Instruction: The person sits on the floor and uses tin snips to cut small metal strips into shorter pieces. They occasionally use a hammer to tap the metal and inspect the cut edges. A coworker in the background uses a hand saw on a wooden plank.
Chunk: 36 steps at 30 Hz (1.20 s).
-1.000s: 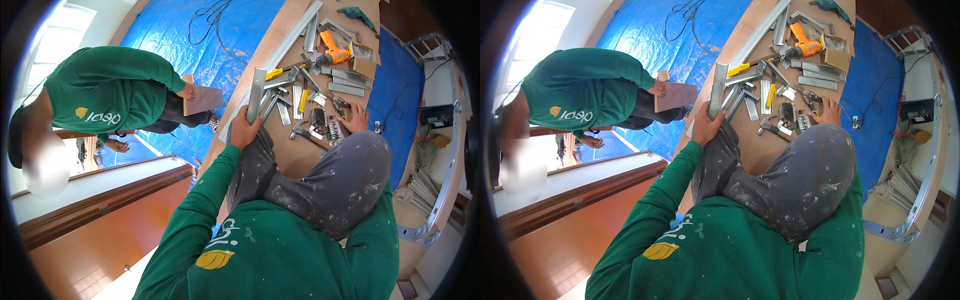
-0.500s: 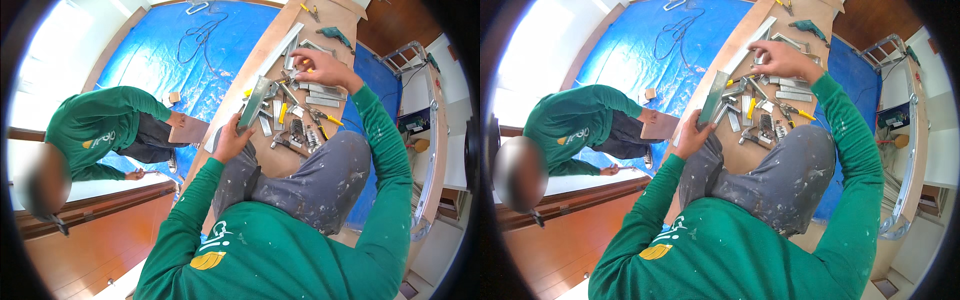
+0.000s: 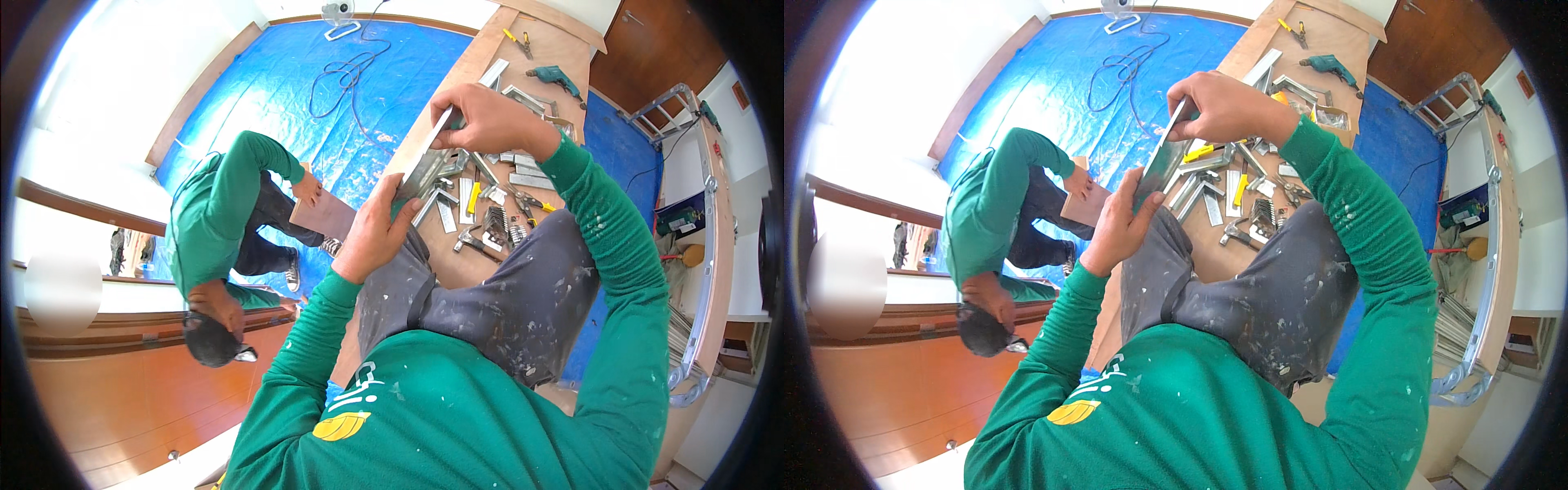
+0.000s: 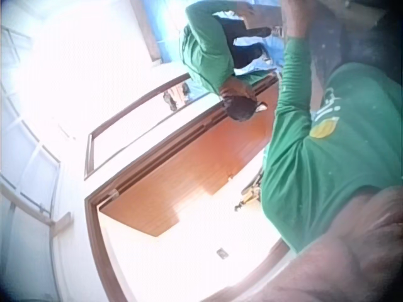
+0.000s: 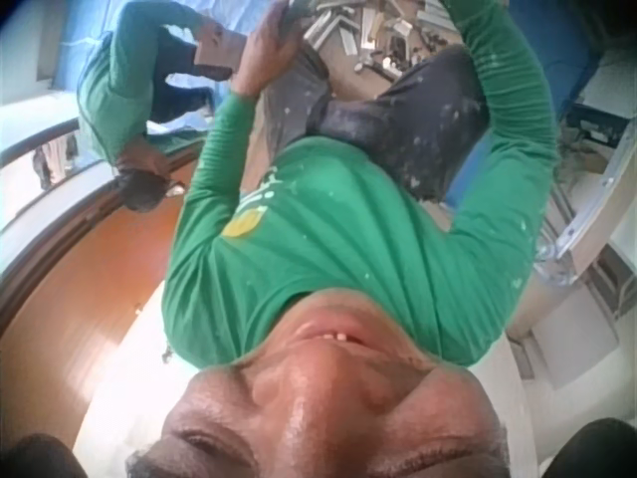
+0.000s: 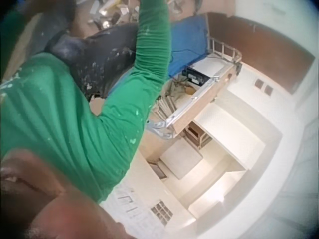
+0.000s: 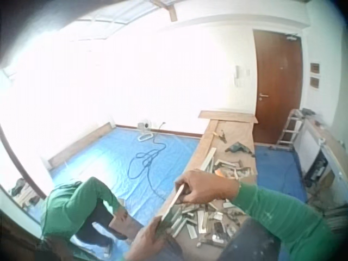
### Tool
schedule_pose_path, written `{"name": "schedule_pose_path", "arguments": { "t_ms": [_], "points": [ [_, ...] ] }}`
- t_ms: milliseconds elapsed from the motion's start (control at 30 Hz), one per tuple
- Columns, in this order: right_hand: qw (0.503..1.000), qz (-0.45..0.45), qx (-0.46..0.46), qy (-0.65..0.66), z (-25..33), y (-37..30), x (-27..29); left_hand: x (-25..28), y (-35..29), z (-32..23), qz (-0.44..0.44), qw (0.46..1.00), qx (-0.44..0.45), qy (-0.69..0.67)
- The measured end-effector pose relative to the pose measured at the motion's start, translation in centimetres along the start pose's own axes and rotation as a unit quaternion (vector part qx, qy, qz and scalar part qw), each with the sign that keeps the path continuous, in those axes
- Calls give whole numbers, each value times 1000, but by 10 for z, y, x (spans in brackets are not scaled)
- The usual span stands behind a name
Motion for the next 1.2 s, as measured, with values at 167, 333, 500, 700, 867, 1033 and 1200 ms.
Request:
{"name": "schedule_pose_path", "arguments": {
  "t_ms": [167,333,500,700,867,1033,1200],
  "points": [
    [994,-54,77,60,3,-13,-3,13,8,-10,59,994,61,-75],
    [976,-80,171,-110,14,-20,0,20,7,-1,153,977,69,-132],
    [981,-42,146,-117,8,-24,-8,11,9,0,265,914,69,-301],
    [995,-65,72,-38,-27,-38,6,-6,12,17,269,889,137,-344],
    [989,-96,-27,112,-158,-95,-4,-26,-3,57,211,902,171,-336],
    [974,-64,-165,143,-249,-158,-172,-48,-11,68,172,846,304,-402],
    [914,-233,-332,7,-304,-193,-231,-63,5,64,214,848,332,-353]
  ]
}}
Point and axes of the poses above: each hand's wrist, its own y-axis towards the middle knuckle, its own x-axis out of the back of the hand, z = x × y, the point moved 1 cm from there along y, towards the middle knuckle, and after that the axes turned 13 degrees about z, right-handed, at the moved point
